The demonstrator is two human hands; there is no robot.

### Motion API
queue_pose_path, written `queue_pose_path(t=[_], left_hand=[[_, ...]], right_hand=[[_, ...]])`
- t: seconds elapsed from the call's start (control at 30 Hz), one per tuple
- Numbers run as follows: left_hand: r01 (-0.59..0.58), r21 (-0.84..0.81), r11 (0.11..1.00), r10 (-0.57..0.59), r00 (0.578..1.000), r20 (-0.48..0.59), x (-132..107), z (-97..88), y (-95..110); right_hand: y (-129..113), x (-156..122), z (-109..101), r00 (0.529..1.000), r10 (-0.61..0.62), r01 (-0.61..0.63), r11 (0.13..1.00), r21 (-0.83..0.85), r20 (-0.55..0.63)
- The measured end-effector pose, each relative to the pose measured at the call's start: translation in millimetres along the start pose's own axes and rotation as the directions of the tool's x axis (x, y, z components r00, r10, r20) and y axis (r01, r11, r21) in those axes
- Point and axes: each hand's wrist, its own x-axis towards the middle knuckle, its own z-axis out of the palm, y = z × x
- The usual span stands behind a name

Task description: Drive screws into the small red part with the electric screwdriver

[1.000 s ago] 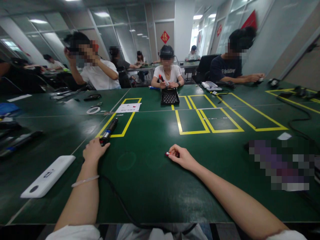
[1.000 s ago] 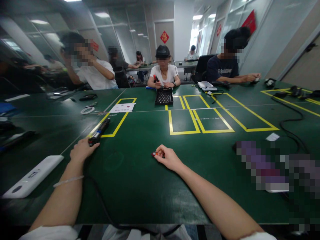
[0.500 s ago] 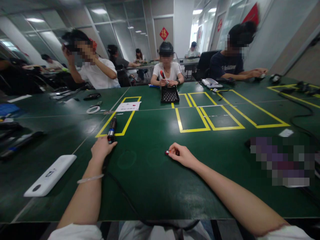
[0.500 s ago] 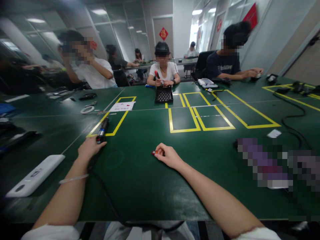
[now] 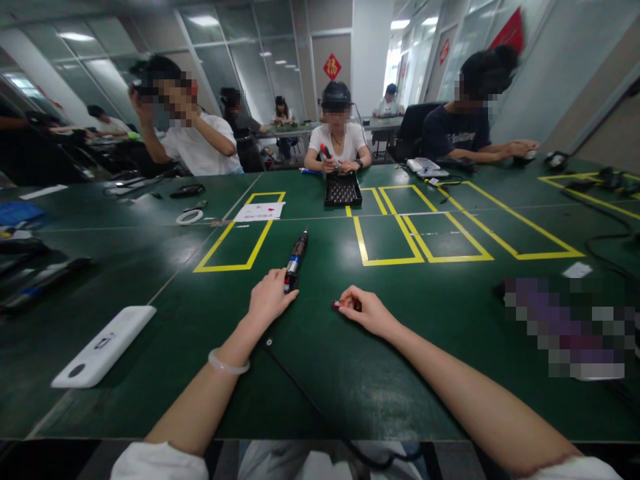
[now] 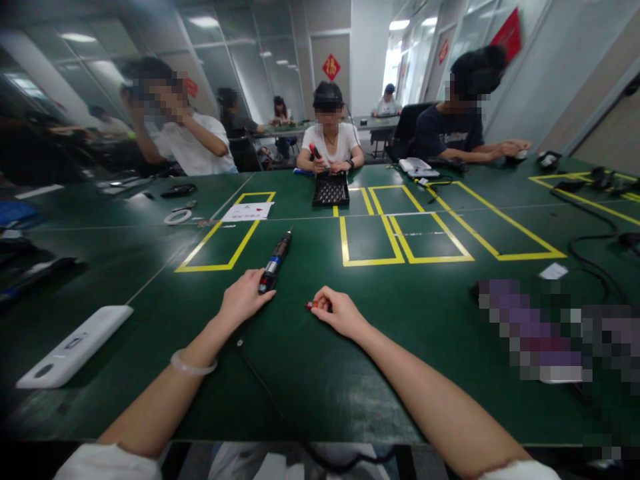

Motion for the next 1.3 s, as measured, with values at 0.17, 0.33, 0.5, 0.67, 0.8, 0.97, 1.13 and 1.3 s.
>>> queue_pose_path(t=[0.17,0.33,0.5,0.67,0.8,0.97,1.13,1.3], left_hand=[[-0.198,-0.079,0.977,0.195,0.980,-0.046,-13.7,1.1,47.6],[-0.307,-0.138,0.942,0.304,0.952,-0.041,-26.8,-1.5,72.9],[-0.368,-0.176,0.913,0.368,0.929,-0.031,-35.6,-3.6,82.8],[-0.388,-0.169,0.906,0.388,0.921,-0.035,-37.2,-1.9,83.0],[-0.399,-0.176,0.900,0.395,0.917,-0.056,-37.1,2.3,81.5],[-0.395,-0.180,0.901,0.387,0.919,-0.078,-37.1,6.2,84.4],[-0.351,-0.168,0.921,0.347,0.936,-0.056,-33.0,4.9,84.3],[-0.352,-0.142,0.925,0.348,0.936,-0.057,-25.1,2.4,70.3]], right_hand=[[1.8,0.1,-1.2,0.999,0.002,-0.004,1.000,-0.031,-0.054],[3.1,0.3,-3.0,0.998,-0.004,-0.003,0.994,-0.110,-0.070],[4.3,1.7,0.2,0.998,-0.021,0.002,0.943,-0.334,-0.054],[3.1,1.8,3.0,0.999,-0.036,0.020,0.946,-0.323,-0.041],[2.8,1.2,1.7,0.996,-0.084,0.077,0.950,-0.303,-0.009],[0.7,-1.3,-0.4,0.991,-0.133,0.119,0.932,-0.342,-0.017],[-2.4,-3.4,-0.9,0.989,-0.145,0.130,0.942,-0.309,-0.024],[1.7,-4.0,-4.2,0.992,-0.118,0.101,0.946,-0.309,-0.037]])
